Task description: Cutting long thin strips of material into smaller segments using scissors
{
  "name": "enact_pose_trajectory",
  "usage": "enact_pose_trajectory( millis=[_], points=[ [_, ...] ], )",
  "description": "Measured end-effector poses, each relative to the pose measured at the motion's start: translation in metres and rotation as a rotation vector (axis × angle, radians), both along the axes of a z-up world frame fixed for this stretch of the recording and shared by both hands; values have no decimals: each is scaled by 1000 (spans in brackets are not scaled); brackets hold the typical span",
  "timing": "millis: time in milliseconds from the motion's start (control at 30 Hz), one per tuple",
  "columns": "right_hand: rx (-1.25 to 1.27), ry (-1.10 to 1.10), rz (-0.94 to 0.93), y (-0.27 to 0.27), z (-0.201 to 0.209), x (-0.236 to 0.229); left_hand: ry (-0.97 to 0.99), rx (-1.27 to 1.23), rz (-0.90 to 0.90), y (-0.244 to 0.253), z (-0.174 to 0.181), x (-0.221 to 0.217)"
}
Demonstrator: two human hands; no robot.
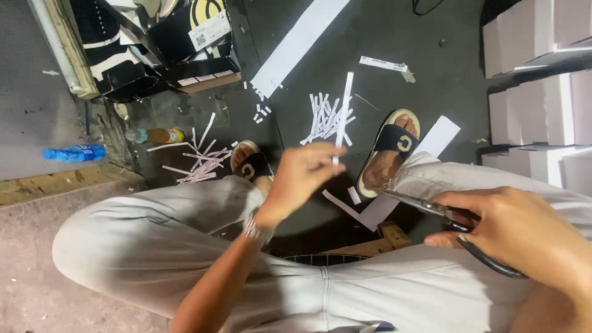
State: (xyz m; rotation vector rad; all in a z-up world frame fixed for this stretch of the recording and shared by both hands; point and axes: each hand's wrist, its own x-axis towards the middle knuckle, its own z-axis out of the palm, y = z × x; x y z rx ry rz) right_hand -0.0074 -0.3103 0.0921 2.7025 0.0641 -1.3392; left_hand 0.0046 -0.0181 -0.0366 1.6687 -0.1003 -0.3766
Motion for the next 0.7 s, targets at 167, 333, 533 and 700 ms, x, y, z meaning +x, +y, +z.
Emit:
enact_pose_trajectory(
  millis=[167, 333, 533, 700],
  points=[
    [62, 29, 38, -8, -1, -1, 342, 78, 231, 0, -146, 44],
    [55, 108, 104, -21, -14, -9, -152, 251, 414, 100, -306, 74],
    [108, 138, 125, -40, -35, -18, -327, 748, 366, 150, -319, 123],
    [138, 251, 142, -51, -52, -21, -367, 758, 620, 128, -345, 128]
  ],
)
